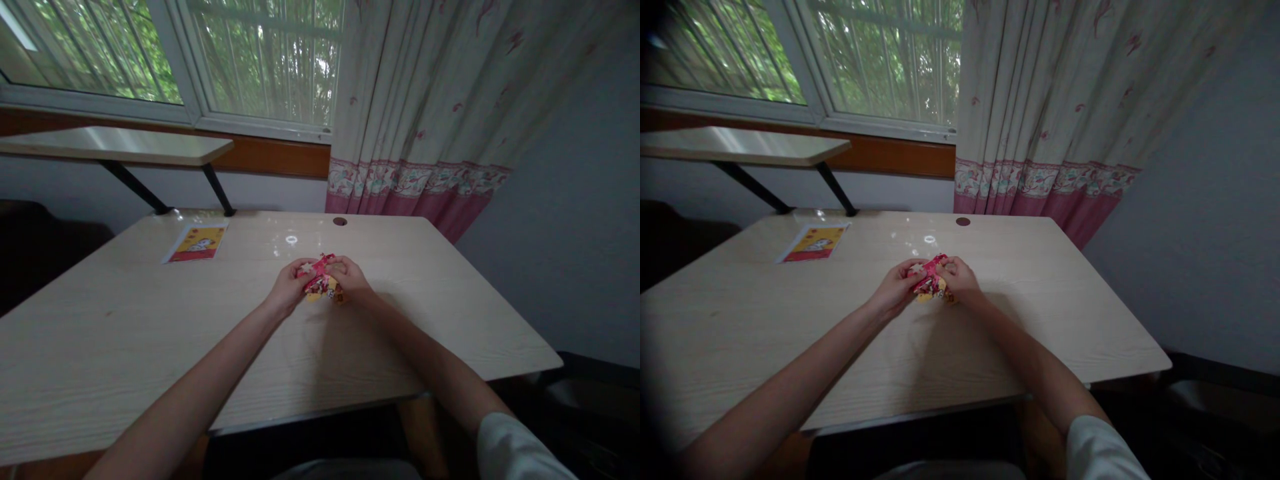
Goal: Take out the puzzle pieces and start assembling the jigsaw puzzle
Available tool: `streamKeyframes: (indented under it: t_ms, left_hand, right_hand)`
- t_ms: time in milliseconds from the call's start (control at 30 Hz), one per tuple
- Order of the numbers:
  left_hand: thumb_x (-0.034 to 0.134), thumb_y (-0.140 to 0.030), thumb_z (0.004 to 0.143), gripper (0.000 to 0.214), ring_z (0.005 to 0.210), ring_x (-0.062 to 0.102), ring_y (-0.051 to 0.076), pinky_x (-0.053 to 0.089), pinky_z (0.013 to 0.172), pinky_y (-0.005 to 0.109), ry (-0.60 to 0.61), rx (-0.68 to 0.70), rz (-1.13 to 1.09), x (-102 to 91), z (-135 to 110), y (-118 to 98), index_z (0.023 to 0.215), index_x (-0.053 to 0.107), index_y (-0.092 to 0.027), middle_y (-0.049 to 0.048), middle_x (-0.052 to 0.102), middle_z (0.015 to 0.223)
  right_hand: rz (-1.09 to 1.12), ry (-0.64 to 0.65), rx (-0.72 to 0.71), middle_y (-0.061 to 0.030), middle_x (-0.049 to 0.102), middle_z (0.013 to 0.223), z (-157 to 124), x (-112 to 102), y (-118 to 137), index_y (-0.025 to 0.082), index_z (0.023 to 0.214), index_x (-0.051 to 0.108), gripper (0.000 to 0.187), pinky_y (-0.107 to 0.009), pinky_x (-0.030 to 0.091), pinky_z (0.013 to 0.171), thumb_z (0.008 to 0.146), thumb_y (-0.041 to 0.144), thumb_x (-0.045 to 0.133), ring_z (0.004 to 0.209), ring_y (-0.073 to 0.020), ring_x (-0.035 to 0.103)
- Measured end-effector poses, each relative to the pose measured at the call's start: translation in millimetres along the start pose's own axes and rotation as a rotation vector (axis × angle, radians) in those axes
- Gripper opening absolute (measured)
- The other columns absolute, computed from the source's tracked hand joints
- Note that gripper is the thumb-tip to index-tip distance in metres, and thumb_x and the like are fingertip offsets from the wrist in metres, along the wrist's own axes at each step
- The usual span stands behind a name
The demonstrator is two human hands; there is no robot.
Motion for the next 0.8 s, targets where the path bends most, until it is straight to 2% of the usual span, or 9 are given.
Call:
streamKeyframes:
  t_ms: [200, 300, 400, 533, 700, 800]
  left_hand:
    - [0.080, -0.023, 0.058, 0.036, 0.041, 0.050, 0.006, 0.037, 0.039, 0.015, -0.014, -0.018, 0.011, 2.5, 0.7, 2.2, 0.087, 0.064, -0.011, 0.0012, 0.064, 0.060]
    - [0.080, -0.025, 0.059, 0.034, 0.033, 0.039, 0.003, 0.028, 0.034, 0.014, -0.014, -0.028, 0.023, 3.3, 1.3, 3.9, 0.084, 0.063, -0.010, -0.0039, 0.055, 0.047]
    - [0.080, -0.028, 0.058, 0.034, 0.031, 0.034, 0.002, 0.022, 0.032, 0.013, -0.017, -0.028, 0.035, 3.8, 0.7, 3.5, 0.081, 0.062, -0.011, -0.0058, 0.051, 0.044]
    - [0.084, -0.027, 0.052, 0.040, 0.032, 0.036, 0.002, 0.024, 0.034, 0.013, -0.026, -0.016, 0.053, 4.4, -0.1, 3.2, 0.081, 0.062, -0.011, -0.0041, 0.055, 0.048]
    - [0.086, -0.027, 0.049, 0.042, 0.034, 0.041, 0.003, 0.027, 0.034, 0.013, -0.088, 0.031, 0.048, -1.5, 1.9, 3.6, 0.077, 0.058, -0.013, -0.0056, 0.054, 0.048]
    - [0.085, -0.029, 0.050, 0.040, 0.037, 0.043, 0.004, 0.031, 0.038, 0.014, -0.095, 0.046, 0.026, -3.5, 2.9, 1.5, 0.076, 0.060, -0.012, -0.0051, 0.054, 0.048]
  right_hand:
    - [-0.026, 0.028, 0.015, 0.0070, 0.053, 0.049, 0.0, 2.5, -2.6, 0.018, 0.078, 0.053, 0.029, -0.017, 0.035, 0.040, 0.069, 0.041, 0.068, 0.039, -0.0065, 0.047]
    - [-0.071, 0.010, -0.046, 0.0064, 0.053, 0.052, 2.0, -0.6, -2.3, 0.017, 0.071, 0.056, 0.027, -0.017, 0.037, 0.043, 0.067, 0.040, 0.068, 0.042, -0.0055, 0.047]
    - [-0.082, -0.058, -0.112, 0.0055, 0.055, 0.057, 3.4, -5.4, -0.7, 0.017, 0.074, 0.058, 0.027, -0.017, 0.039, 0.046, 0.066, 0.040, 0.069, 0.046, -0.0056, 0.049]
    - [-0.026, -0.015, -0.099, 0.0065, 0.058, 0.058, 2.8, -2.1, -0.8, 0.019, 0.089, 0.057, 0.038, -0.019, 0.042, 0.049, 0.061, 0.038, 0.073, 0.048, -0.0076, 0.053]
    - [-0.021, -0.013, -0.119, 0.0074, 0.055, 0.053, 0.1, 0.5, 1.4, 0.020, 0.085, 0.056, 0.039, -0.020, 0.041, 0.046, 0.059, 0.042, 0.075, 0.045, -0.0086, 0.053]
    - [0.055, -0.029, -0.075, 0.0073, 0.055, 0.051, 2.3, -2.1, 1.3, 0.020, 0.084, 0.054, 0.039, -0.019, 0.041, 0.044, 0.061, 0.045, 0.073, 0.043, -0.0088, 0.052]
Point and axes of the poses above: each hand's wrist, its own z-axis towards the middle knuckle, its own x-axis out of the palm, y = z × x, the point moved 4 cm from there along z, towards the middle knuckle
